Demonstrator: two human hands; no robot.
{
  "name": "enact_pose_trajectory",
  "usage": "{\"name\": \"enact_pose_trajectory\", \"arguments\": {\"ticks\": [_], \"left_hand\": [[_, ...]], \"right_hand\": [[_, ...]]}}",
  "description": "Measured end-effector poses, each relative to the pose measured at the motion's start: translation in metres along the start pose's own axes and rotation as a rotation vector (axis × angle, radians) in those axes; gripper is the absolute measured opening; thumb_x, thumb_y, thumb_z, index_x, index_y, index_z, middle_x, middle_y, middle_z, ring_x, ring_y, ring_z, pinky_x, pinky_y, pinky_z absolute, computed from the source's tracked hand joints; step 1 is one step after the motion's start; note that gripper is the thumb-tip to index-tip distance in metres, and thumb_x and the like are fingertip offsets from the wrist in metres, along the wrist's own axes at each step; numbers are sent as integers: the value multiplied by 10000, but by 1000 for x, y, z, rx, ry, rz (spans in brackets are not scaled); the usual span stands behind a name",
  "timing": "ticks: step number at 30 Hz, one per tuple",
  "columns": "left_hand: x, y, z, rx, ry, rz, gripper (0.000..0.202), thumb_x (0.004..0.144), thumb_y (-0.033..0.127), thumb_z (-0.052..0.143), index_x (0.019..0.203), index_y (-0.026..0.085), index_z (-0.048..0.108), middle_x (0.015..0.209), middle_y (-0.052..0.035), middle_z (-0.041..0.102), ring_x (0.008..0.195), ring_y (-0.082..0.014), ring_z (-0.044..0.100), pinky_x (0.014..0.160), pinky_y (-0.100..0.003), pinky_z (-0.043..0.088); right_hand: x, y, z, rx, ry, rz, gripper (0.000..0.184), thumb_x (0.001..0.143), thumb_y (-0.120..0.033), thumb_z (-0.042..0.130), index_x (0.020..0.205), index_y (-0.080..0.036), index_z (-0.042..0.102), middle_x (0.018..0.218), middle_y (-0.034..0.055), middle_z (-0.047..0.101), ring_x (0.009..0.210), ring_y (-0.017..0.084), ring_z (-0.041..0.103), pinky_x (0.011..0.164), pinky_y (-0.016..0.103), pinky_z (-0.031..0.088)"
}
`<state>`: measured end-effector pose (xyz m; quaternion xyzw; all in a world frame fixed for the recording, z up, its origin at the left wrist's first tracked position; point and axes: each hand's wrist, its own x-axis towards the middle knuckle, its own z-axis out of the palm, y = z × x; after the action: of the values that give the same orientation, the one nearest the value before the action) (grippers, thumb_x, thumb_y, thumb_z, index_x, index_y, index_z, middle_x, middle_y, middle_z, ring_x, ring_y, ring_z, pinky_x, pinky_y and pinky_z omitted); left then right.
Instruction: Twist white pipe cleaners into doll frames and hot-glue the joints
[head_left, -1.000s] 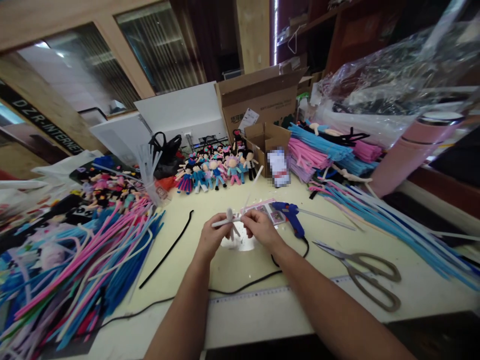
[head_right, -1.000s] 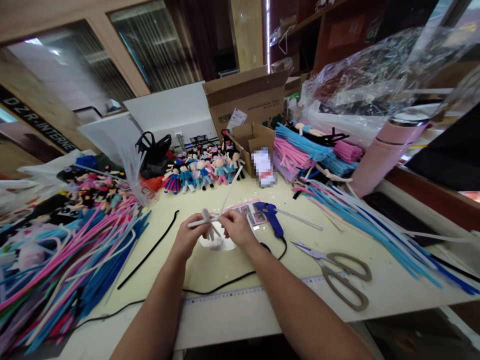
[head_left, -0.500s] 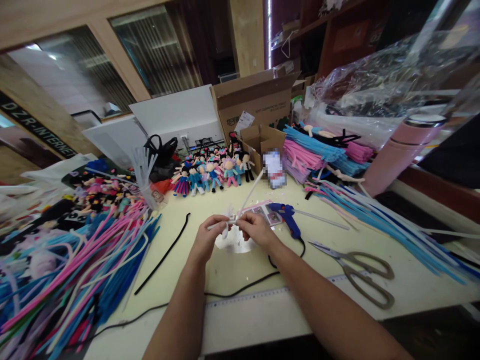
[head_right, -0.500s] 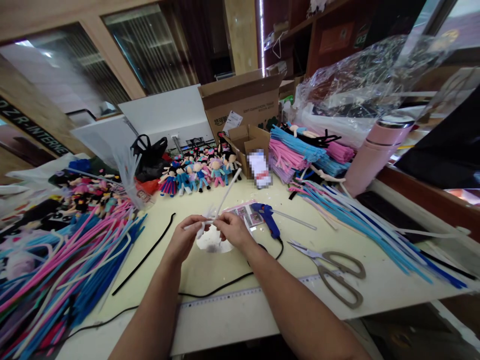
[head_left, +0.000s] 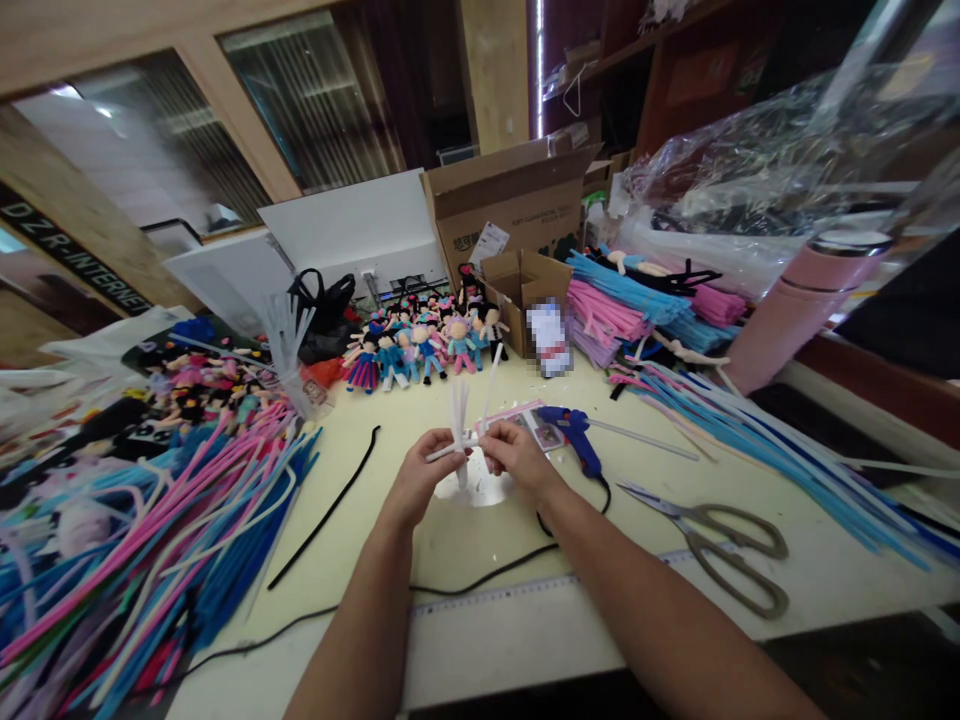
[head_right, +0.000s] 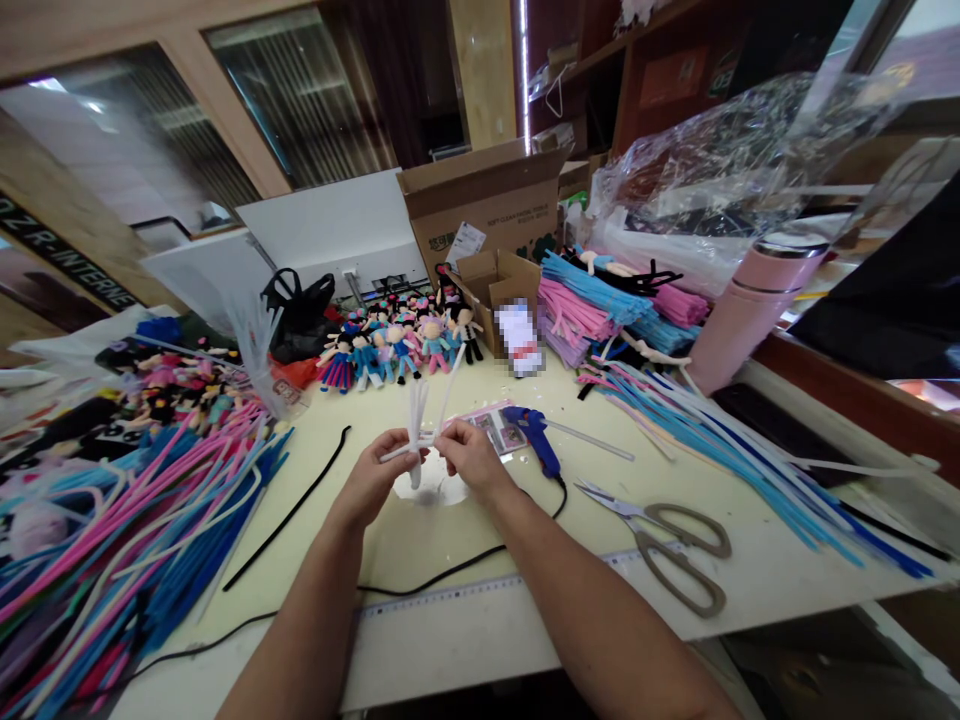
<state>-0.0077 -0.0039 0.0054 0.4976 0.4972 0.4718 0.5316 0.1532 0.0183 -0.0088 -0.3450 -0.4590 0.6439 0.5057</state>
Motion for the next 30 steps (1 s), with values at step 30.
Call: {"name": "enact_pose_trajectory", "arguments": {"ticks": [30], "left_hand": [[4,-5,-2,48,241,35,373,702,498,607,909,190,567,810,-10,588,704,-127,543,591,-228,381]], "right_hand": [[-1,-3,-1,-123,108,-129,178,745,-330,559,650,-202,479,473,-78,428,417,75,408,420,200,343]]}}
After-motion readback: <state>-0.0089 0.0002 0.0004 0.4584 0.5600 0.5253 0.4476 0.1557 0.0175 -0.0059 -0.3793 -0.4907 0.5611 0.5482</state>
